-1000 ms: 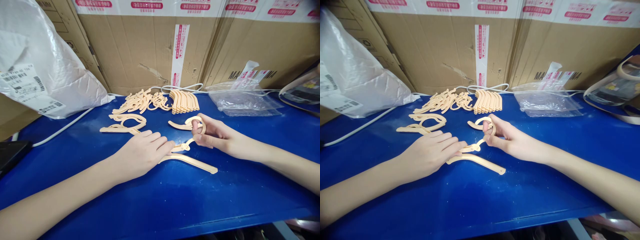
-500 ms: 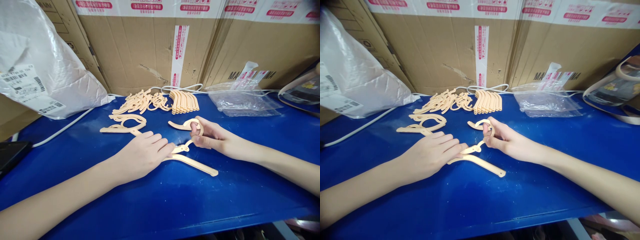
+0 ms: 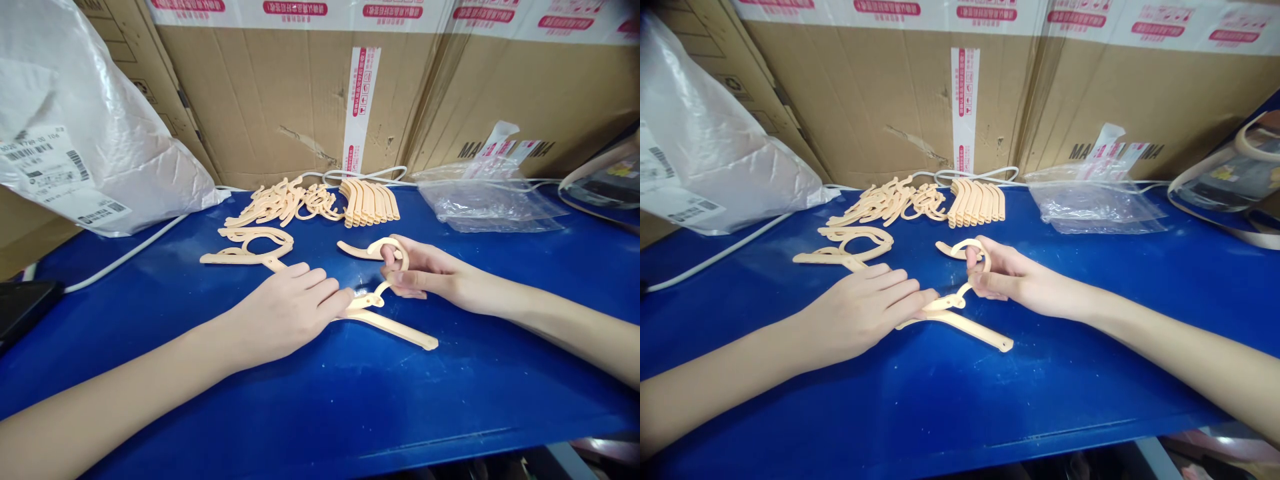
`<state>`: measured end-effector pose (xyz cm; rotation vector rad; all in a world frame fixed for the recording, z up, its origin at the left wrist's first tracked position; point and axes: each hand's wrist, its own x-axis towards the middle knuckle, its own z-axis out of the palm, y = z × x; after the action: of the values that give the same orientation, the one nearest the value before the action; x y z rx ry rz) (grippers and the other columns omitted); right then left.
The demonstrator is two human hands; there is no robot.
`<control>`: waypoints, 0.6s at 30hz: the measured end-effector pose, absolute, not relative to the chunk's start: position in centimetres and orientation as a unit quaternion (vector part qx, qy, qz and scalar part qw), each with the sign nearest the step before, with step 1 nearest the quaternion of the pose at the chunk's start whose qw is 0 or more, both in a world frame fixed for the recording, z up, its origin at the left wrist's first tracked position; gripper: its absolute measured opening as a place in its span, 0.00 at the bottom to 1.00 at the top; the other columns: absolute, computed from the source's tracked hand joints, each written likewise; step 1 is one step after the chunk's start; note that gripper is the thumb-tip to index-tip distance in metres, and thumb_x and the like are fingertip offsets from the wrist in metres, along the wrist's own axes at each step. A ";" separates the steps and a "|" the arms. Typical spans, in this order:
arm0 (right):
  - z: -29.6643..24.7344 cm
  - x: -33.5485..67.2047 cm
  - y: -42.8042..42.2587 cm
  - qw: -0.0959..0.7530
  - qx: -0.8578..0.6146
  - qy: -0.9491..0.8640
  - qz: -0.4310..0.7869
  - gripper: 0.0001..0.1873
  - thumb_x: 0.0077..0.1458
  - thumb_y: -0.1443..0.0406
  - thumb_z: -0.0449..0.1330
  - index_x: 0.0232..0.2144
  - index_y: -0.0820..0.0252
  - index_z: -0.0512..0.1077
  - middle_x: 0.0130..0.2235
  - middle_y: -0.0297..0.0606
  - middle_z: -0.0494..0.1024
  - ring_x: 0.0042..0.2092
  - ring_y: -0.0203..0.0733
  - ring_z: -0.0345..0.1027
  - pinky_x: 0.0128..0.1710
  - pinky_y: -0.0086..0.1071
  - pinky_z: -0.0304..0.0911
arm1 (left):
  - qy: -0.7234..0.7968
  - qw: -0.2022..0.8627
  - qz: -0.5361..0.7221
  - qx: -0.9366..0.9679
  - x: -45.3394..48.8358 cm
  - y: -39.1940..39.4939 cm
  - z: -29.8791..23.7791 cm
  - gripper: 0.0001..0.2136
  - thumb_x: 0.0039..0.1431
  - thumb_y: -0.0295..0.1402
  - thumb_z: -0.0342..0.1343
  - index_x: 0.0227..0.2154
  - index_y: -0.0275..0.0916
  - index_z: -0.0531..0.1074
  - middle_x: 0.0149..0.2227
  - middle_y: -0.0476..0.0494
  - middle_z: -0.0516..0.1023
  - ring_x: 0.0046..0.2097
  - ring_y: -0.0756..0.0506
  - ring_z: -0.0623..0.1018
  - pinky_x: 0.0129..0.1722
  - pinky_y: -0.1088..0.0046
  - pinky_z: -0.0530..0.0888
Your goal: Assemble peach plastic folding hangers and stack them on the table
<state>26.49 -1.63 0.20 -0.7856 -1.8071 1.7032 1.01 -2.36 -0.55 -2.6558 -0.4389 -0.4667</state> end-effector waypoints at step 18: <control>0.4 26.3 -2.3 0.268 -0.328 -0.680 0.599 0.08 0.64 0.62 0.56 0.36 0.58 0.59 0.29 0.27 0.57 0.28 0.29 0.50 0.26 0.27 0.50 | -0.163 0.212 -0.171 -0.948 1.0 -2.2 -0.8 0.12 0.69 0.26 0.41 0.42 0.32 0.71 0.27 0.47 0.72 0.28 0.46 0.68 0.30 0.69 0.61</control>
<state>26.32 -2.32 0.37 -0.8848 -1.8342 1.6148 1.05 -2.23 -0.75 -2.6347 -0.4519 -0.4757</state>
